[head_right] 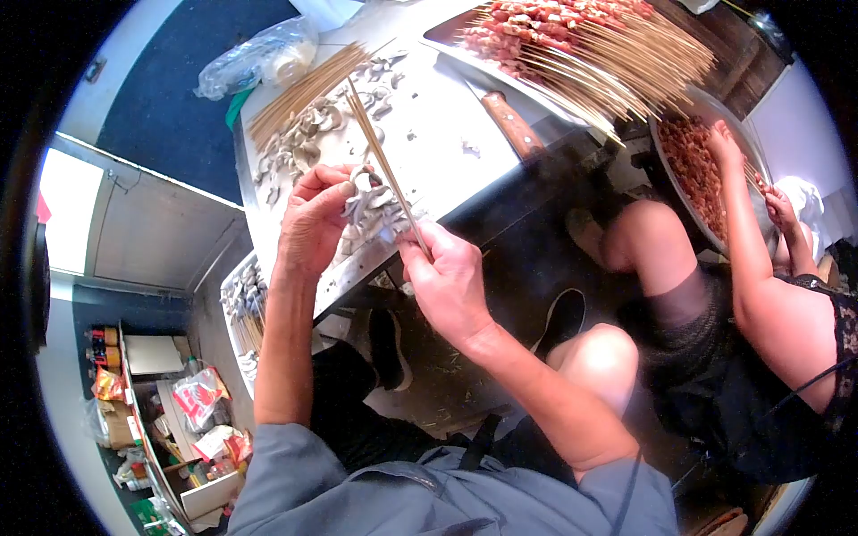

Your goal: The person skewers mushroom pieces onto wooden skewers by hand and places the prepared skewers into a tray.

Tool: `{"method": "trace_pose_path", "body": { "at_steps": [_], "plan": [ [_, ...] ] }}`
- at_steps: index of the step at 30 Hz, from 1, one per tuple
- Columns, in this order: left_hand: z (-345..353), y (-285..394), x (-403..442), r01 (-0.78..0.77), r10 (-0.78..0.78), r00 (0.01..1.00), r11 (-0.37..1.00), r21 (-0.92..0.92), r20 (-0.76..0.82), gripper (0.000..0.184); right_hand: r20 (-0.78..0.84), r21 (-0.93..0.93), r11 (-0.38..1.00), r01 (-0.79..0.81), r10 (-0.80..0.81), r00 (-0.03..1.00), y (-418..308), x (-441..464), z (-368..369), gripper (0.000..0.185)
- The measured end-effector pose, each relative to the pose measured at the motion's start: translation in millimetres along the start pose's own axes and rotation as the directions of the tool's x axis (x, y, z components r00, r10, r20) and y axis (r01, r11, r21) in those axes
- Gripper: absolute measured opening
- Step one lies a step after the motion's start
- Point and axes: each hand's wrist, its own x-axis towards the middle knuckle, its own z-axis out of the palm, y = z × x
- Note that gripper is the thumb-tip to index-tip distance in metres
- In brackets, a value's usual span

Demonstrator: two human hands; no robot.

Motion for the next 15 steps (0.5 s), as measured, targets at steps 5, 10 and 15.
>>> {"method": "trace_pose_path", "body": {
  "at_steps": [5,10,15],
  "plan": [
    [4,-12,-2,-0.013,0.015,0.997,0.999,0.03,-0.075,0.017,-0.028,0.069,0.997,-0.033,0.035,0.999,4,5,-2,0.011],
    [6,12,-3,-0.175,0.189,0.97,0.98,0.1,-0.155,0.016,0.043,0.026,0.999,-0.023,0.022,0.999,-3,4,1,0.019],
    [1,22,-8,-0.171,0.578,0.798,0.487,0.856,-0.169,0.017,0.025,-0.038,0.999,0.036,-0.035,0.999,-1,4,-1,0.025]
  ]
}}
